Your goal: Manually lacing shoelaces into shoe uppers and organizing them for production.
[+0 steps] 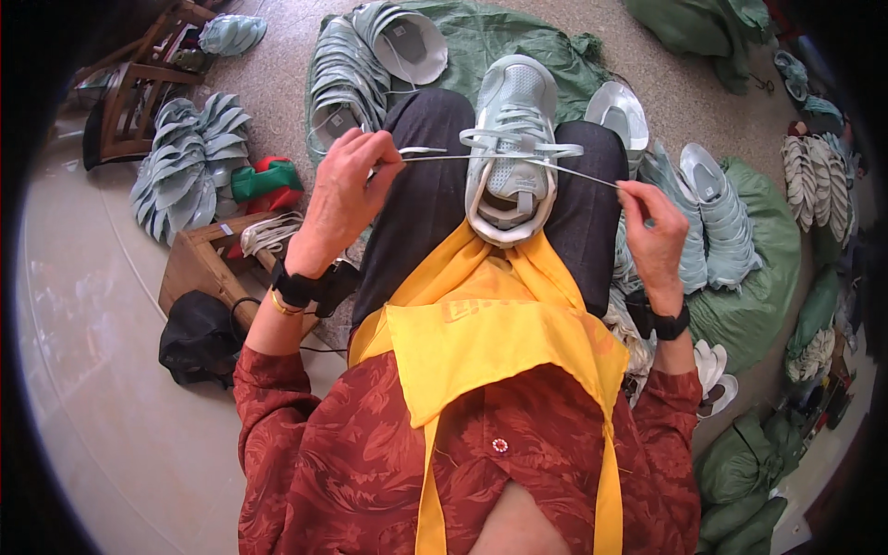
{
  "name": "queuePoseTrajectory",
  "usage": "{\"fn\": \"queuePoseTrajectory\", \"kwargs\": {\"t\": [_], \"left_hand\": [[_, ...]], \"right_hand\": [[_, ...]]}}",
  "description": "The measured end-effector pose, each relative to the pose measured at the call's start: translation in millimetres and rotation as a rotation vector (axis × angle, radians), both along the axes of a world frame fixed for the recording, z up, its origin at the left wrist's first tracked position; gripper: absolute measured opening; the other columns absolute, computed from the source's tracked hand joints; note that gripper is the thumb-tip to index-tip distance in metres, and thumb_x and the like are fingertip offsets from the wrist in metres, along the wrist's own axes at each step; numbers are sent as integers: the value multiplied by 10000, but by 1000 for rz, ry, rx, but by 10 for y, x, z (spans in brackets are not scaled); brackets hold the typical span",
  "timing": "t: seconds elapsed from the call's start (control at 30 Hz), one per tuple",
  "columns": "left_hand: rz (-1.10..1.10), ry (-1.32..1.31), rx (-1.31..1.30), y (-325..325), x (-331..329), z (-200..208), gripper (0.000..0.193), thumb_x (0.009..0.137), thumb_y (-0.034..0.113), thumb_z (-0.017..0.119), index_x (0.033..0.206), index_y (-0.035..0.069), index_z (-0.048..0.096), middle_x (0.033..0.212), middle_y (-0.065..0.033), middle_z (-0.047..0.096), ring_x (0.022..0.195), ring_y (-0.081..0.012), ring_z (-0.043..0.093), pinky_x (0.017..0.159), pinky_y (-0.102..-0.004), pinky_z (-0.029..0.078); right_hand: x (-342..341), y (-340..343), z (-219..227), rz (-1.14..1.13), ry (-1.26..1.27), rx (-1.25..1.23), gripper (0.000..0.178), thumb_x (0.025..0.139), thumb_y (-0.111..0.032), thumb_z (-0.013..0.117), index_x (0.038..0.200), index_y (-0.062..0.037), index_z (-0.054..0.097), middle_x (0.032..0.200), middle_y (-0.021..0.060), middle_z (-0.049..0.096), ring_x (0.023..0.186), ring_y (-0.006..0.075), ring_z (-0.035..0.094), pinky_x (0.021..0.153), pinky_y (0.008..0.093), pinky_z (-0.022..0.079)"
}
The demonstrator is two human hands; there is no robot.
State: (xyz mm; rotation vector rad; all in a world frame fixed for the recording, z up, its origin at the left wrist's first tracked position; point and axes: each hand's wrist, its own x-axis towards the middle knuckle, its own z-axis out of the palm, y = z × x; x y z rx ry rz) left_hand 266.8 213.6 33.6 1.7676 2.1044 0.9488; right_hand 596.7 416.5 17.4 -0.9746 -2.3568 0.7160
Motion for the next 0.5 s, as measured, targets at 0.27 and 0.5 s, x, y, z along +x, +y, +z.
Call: {"fn": "queuePoseTrajectory", "kwargs": {"t": [0.27, 0.5], "left_hand": [[66, 26, -127, -399, -292, -2, 127, 827, -19, 711, 885, -10, 598, 823, -97, 615, 825, -273, 576, 719, -366, 474], [121, -16, -196, -668, -525, -43, 145, 835, -26, 699, 897, -19, 568, 835, -118, 610, 797, -290, 588, 718, -365, 477]], "right_hand": [[539, 152, -120, -167, -29, -179, 139, 930, -27, 677, 1053, -16, 742, 862, 57, 745, 695, 83, 651, 623, 246, 520], [847, 280, -258, -234, -87, -339, 184, 976, -57, 638, 1128, -16, 732, 937, 38, 743, 734, 71, 650, 638, 214, 516]]}}
